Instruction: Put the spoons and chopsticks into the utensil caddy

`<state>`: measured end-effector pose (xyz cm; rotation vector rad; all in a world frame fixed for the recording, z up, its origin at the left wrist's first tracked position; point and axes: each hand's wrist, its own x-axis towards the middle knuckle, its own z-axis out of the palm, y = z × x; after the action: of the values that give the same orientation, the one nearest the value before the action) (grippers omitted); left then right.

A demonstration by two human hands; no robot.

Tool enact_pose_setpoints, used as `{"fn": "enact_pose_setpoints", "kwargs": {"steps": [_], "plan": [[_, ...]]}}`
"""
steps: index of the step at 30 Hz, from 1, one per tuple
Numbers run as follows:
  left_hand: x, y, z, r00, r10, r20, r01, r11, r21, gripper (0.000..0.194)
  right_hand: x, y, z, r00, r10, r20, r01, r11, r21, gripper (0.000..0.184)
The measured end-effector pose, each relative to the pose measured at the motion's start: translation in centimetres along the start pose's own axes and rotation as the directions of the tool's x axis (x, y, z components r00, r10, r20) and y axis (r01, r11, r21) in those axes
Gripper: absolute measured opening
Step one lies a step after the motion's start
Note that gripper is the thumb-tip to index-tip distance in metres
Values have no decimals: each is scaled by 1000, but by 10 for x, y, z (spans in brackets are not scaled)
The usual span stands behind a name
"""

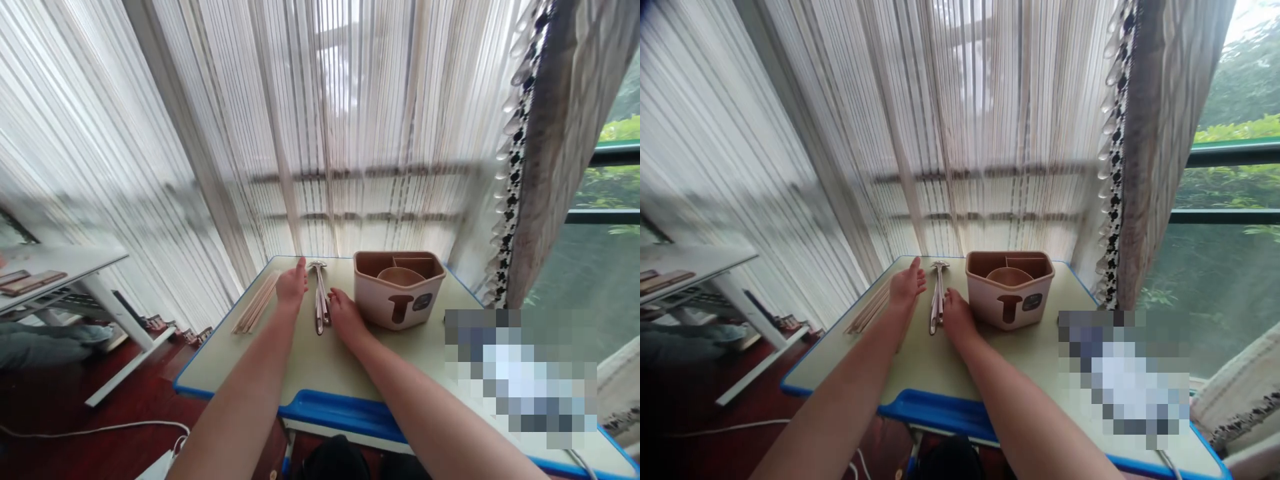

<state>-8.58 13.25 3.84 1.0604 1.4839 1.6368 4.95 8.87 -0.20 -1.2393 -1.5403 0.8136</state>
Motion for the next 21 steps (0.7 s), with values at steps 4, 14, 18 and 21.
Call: {"fn": "enact_pose_setpoints", "kwargs": {"steps": [4, 14, 18, 21], "plan": [[0, 3, 2, 996, -86, 23, 87, 996, -32, 59, -1, 1, 2, 997, -42, 64, 42, 999, -2, 32], [-9, -1, 9, 985, -162, 52, 161, 986, 30, 52, 0, 2, 0, 995, 14, 102, -13, 1000, -11, 41], [-7, -8, 9, 970, -204, 134, 200, 979, 44, 41, 4, 7, 1, 989, 88, 115, -102, 987, 123, 41], [-7, -14, 10, 958, -220, 182, 219, 975, 28, 29, 6, 7, 3, 988, 111, 108, -131, 970, 204, 38]]}}
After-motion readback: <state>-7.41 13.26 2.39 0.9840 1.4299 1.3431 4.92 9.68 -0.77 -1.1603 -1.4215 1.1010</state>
